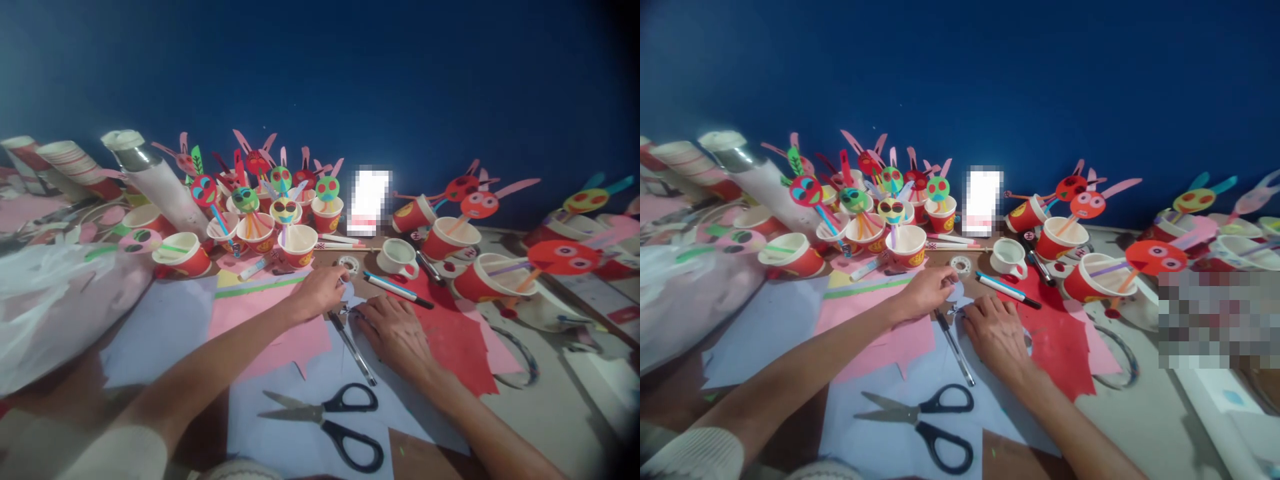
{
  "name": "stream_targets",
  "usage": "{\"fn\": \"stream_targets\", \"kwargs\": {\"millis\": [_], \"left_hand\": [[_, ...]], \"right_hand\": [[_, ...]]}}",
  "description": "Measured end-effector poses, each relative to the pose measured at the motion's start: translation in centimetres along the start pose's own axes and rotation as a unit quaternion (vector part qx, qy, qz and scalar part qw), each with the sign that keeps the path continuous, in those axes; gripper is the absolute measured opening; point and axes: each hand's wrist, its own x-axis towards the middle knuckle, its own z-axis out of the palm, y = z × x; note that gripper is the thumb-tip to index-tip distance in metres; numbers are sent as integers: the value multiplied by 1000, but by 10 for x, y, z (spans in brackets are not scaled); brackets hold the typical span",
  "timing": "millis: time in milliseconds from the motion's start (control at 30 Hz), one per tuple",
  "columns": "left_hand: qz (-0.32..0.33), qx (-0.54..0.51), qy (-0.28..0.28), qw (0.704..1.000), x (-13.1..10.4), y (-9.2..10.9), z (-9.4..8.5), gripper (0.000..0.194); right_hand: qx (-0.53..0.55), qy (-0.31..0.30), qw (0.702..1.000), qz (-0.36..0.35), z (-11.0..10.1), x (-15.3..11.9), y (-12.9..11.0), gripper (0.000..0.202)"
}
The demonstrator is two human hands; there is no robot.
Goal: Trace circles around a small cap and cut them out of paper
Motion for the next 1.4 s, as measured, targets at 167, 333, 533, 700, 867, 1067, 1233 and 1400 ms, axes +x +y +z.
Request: {"fn": "stream_targets", "kwargs": {"millis": [167,333,533,700,867,1067,1233,1400], "left_hand": [[14,40,-5,999,-3,-2,-1,24],[23,40,-1,999,-8,-1,-11,27],[2,16,37,999,-34,-10,-45,29],[-73,20,79,994,-76,-43,-76,25],[-126,22,55,990,-117,-66,-77,19],[-140,43,11,989,-132,-71,-59,13],[-140,55,-5,989,-133,-72,-61,12],[-113,17,-11,993,-119,-54,-70,13]], "right_hand": [[1,2,1000,-3,2,2,1,18],[-5,5,1000,-1,3,2,1,17],[-9,6,1000,-11,2,1,2,18],[2,21,999,-35,6,-1,6,20],[-9,39,998,-46,12,0,8,23],[-20,46,998,-44,13,-1,6,23],[-18,48,997,-50,10,0,6,22],[-17,36,998,-41,6,2,3,20]]}}
